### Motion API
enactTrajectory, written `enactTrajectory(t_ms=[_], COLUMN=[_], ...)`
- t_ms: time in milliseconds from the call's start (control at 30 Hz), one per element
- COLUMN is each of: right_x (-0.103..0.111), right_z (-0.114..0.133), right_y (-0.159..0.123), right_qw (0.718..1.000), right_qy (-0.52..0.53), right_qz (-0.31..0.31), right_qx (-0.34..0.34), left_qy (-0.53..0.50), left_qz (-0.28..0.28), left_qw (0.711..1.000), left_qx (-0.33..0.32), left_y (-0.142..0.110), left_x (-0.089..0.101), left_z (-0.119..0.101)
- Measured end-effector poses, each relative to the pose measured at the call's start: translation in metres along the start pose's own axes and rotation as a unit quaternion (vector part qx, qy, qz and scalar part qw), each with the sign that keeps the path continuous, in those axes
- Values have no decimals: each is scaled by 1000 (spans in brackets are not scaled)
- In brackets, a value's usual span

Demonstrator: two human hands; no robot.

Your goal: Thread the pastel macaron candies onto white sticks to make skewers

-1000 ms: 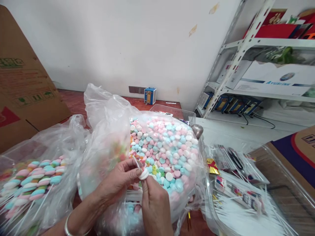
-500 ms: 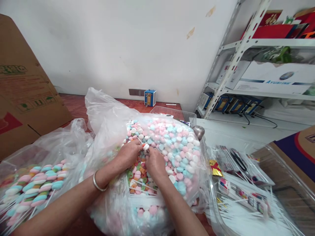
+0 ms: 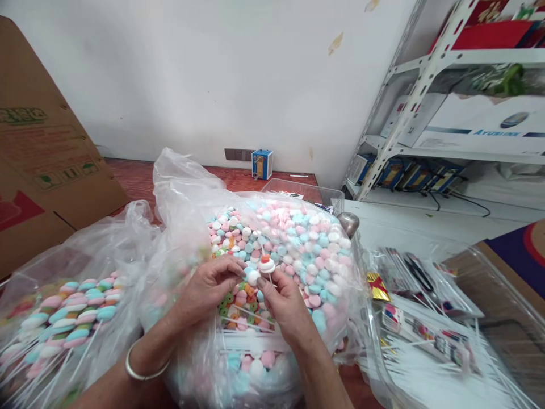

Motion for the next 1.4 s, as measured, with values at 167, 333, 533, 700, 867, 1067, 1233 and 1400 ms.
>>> enactTrajectory(t_ms=[167, 333, 533, 700, 867, 1067, 1233, 1400], right_x=[3, 11, 8, 4, 4, -14, -20, -25], right_z=[6, 10, 14, 17, 11, -13, -11, -13], right_y=[-6, -15, -17, -16, -43, -76, -76, -80], right_qw=[998, 989, 988, 989, 988, 996, 991, 980], right_qy=[20, -42, -79, -79, -119, 10, 46, 100], right_qz=[-31, -105, -103, -93, -92, 5, 20, 5], right_qx=[55, 97, 86, 81, 26, -86, -123, -169], left_qy=[-190, -191, -190, -201, -202, -225, -219, -198], left_qz=[6, -1, 5, -18, -122, -166, -160, -163], left_qw=[968, 966, 969, 966, 955, 943, 946, 953], left_qx=[162, 174, 155, 162, 178, 182, 177, 157], left_y=[-8, -11, -13, -15, -9, -7, -8, -10], left_x=[-17, -24, -28, -28, -11, -5, -9, -9], left_z=[12, 16, 11, 11, 23, 24, 21, 20])
Point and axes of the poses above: each hand's wrist, its own y-axis towards the middle knuckle, its own x-axis out of the back of the hand, z = x × y, the point moved 7 cm from there along y, towards the middle knuckle, and after that the axes turned 2 degrees about -z, right-handed, at the moved point
